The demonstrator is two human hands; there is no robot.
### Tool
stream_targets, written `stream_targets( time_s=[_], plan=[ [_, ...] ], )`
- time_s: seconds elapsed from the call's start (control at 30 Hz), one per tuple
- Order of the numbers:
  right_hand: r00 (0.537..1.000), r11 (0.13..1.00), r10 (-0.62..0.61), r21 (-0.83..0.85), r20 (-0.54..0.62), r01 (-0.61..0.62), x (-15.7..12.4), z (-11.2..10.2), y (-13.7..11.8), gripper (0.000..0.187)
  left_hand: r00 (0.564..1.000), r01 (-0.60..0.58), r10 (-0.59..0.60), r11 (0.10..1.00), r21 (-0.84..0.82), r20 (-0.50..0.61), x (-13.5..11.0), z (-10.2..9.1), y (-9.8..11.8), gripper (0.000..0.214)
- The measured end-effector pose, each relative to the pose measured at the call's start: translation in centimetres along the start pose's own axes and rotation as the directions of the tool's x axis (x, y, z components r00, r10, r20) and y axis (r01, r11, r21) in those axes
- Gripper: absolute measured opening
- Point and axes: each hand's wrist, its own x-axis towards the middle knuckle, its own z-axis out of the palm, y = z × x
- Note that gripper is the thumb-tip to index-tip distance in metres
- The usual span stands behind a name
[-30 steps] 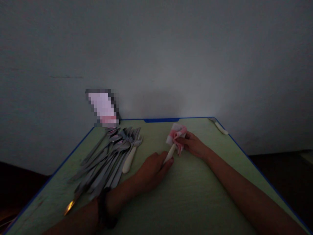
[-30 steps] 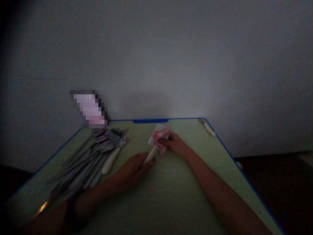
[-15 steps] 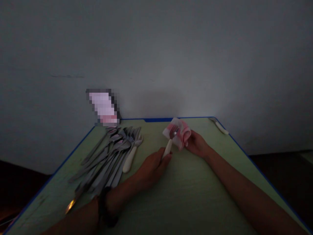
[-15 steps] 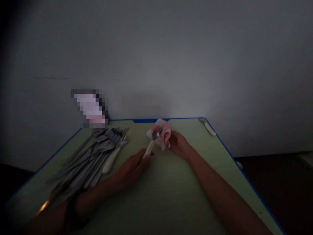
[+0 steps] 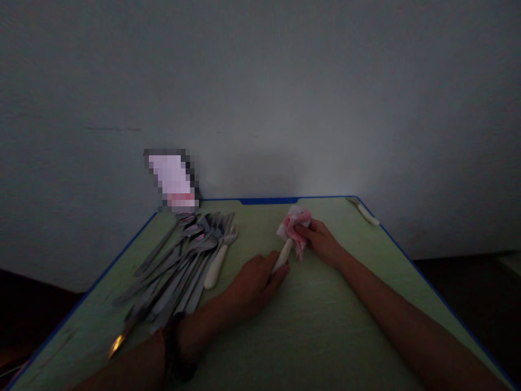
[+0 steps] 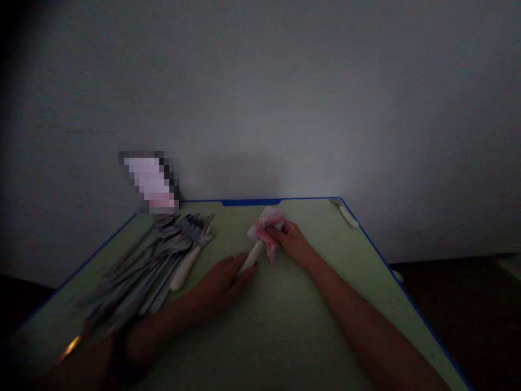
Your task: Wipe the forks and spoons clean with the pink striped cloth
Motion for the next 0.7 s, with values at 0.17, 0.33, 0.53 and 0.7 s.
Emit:
stream_targets(
  time_s=[0.17,0.33,0.53,0.7],
  plan=[
    [0.989,0.999,-0.033,0.017,-0.143,0.036,0.0,0.0,0.0,0.026,1.0,0.01,-0.01,0.999,-0.044,0.012,0.0,-0.4,0.3,0.037],
    [0.978,0.999,-0.047,0.006,-0.201,0.049,0.2,0.0,0.1,0.028,0.999,0.045,-0.044,0.989,-0.141,0.012,-0.1,-1.0,0.7,0.035],
    [0.908,0.999,-0.017,0.028,-0.418,0.032,0.7,3.5,0.0,0.03,0.996,0.068,-0.086,0.925,-0.373,-0.033,0.0,-1.7,0.7,0.035],
    [0.923,0.996,-0.015,0.074,-0.384,0.048,1.0,4.9,0.2,0.028,0.997,0.066,-0.078,0.909,-0.41,-0.012,0.1,-1.7,0.4,0.032]
  ],
)
